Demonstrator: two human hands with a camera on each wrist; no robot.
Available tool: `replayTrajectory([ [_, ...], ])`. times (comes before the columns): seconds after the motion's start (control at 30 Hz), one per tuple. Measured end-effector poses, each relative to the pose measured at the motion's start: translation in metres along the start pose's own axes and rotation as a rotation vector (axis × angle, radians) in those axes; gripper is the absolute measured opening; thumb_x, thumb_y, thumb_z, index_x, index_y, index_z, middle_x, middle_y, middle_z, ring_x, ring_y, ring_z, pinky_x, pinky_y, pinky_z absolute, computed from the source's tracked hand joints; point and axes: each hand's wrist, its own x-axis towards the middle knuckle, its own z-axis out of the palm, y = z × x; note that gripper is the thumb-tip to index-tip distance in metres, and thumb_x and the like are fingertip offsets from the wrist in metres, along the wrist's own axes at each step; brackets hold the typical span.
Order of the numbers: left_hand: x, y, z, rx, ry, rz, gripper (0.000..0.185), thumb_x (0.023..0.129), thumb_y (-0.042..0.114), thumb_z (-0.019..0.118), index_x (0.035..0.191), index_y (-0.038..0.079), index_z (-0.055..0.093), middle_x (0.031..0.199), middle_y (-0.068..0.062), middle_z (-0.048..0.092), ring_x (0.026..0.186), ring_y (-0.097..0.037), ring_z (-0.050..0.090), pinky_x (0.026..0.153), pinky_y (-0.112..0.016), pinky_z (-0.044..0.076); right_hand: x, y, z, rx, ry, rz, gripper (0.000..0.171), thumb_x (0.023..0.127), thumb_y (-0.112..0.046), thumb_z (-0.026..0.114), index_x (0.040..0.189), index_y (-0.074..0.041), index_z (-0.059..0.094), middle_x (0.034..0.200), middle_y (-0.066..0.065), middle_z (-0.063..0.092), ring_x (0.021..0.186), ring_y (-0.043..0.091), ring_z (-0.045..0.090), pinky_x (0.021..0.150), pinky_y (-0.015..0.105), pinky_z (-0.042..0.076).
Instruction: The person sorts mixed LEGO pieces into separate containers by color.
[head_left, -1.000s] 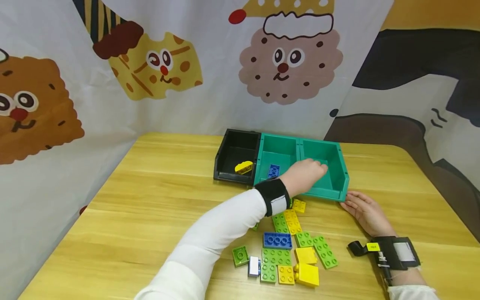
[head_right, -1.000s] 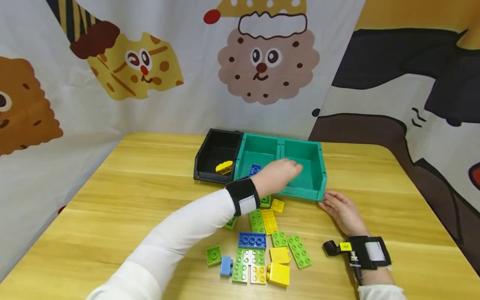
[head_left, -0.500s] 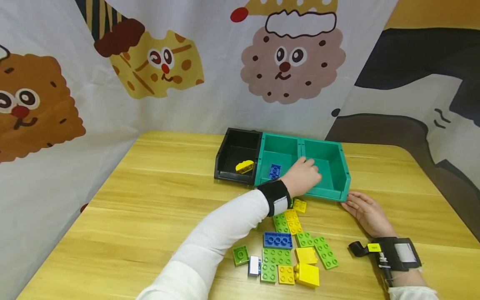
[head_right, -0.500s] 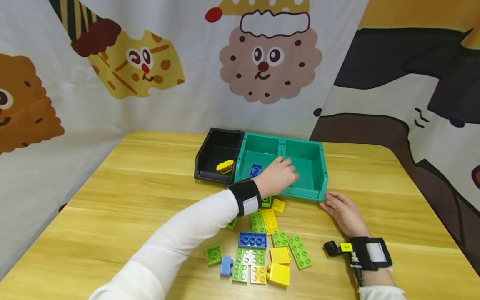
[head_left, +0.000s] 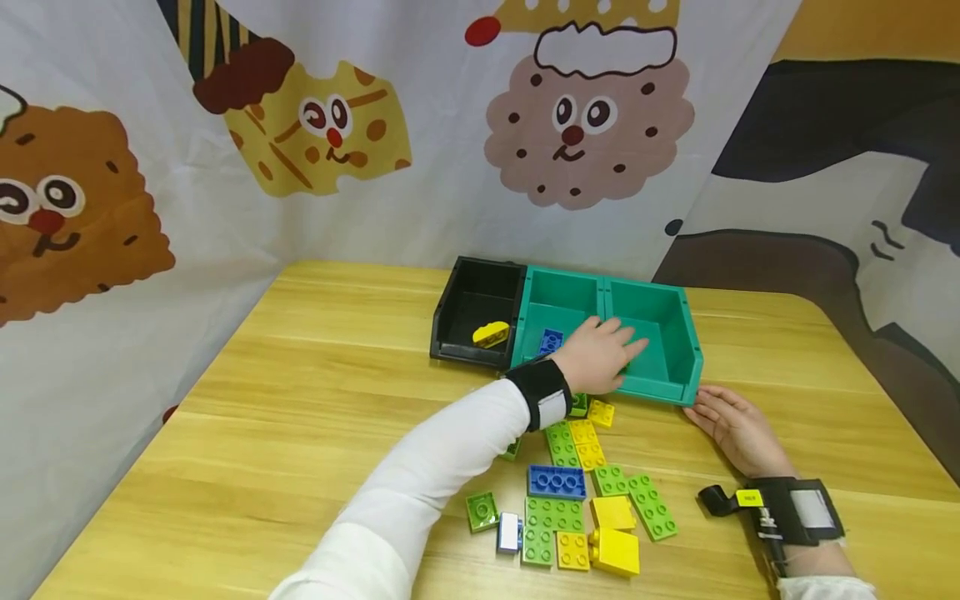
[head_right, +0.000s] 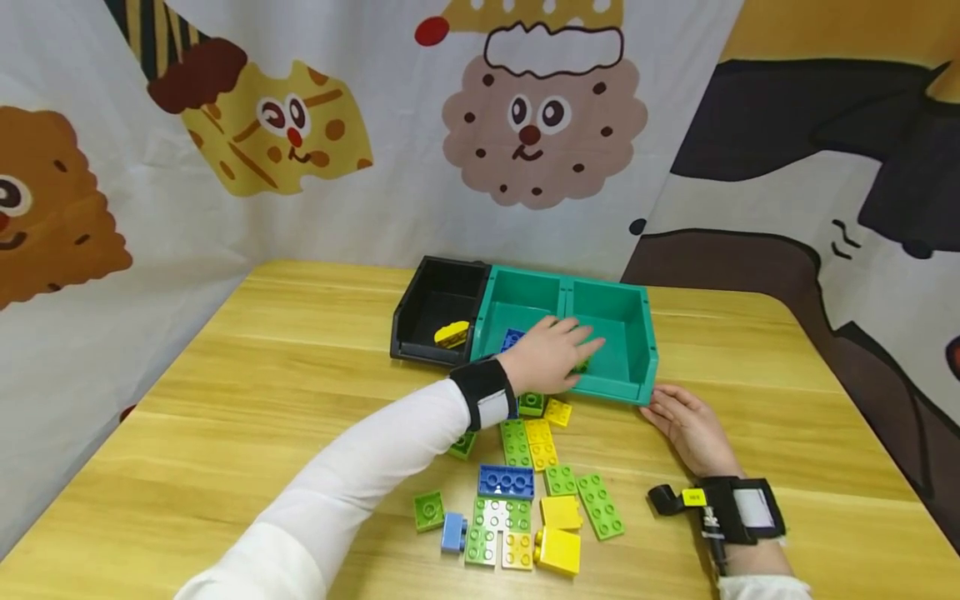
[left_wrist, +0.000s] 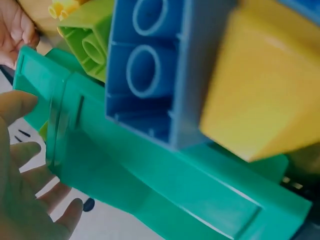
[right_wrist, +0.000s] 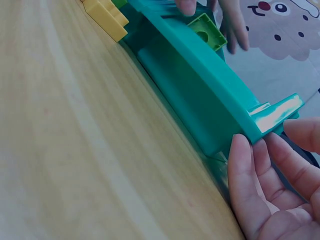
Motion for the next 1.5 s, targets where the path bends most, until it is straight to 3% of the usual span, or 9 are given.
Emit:
replayTrajectory([
  [0.23,-0.026,-0.020,0.003,-0.150,0.090,0.021,0.059,0.097,0.045,0.046,0.149,0.023,0.029,0.155,-0.004,0.025,0.141,-0.020,0.027,0.113,-0.036,0.029,0.001,0.002,-0.001,0.029,-0.024,-0.013,0.033,0.100,0.003,0.034,0.108,-0.004,0.064,0.102,0.004,0.066,0.094,0.014,0.065,0.087,0.025,0.053],
  [0.47,-0.063,-0.035,0.007,-0.216,0.173,0.012,0.044,0.099,0.036,0.046,0.140,0.020,0.046,0.147,-0.006,0.039,0.134,-0.022,0.039,0.108,-0.038,0.037,0.000,0.001,-0.002,0.012,-0.029,-0.016,0.032,0.100,0.003,0.034,0.109,-0.005,0.064,0.102,0.003,0.066,0.095,0.013,0.065,0.087,0.025,0.053],
  [0.67,-0.092,-0.044,0.011,-0.355,0.255,-0.036,0.036,0.098,0.030,0.051,0.130,0.016,0.057,0.140,-0.006,0.048,0.129,-0.021,0.045,0.106,-0.037,0.039,-0.001,0.001,-0.002,0.005,-0.039,-0.020,0.034,0.100,0.003,0.032,0.109,-0.005,0.064,0.102,0.003,0.065,0.095,0.013,0.065,0.087,0.024,0.052],
  [1.0,-0.128,-0.050,0.025,-0.569,0.388,-0.083,0.028,0.097,0.023,0.053,0.119,0.010,0.064,0.128,-0.008,0.058,0.119,-0.021,0.053,0.102,-0.034,0.043,-0.001,0.001,-0.002,0.031,-0.056,-0.018,0.035,0.101,0.004,0.030,0.111,-0.004,0.063,0.105,0.004,0.064,0.097,0.014,0.065,0.088,0.025,0.052],
  [1.27,-0.153,-0.052,0.038,-0.718,0.385,-0.169,0.026,0.094,0.019,0.059,0.115,0.006,0.065,0.121,-0.008,0.061,0.113,-0.023,0.057,0.098,-0.036,0.046,0.000,0.000,0.000,0.023,-0.055,-0.025,0.033,0.101,0.004,0.031,0.111,-0.003,0.062,0.105,0.004,0.064,0.097,0.014,0.064,0.089,0.025,0.052],
  [1.5,-0.172,-0.055,0.045,-0.740,0.421,-0.225,0.025,0.090,0.017,0.065,0.112,0.006,0.066,0.117,-0.008,0.063,0.111,-0.023,0.058,0.098,-0.036,0.047,-0.001,0.001,-0.001,0.024,-0.057,-0.030,0.034,0.100,0.004,0.031,0.110,-0.003,0.062,0.104,0.004,0.064,0.097,0.014,0.064,0.089,0.025,0.052],
])
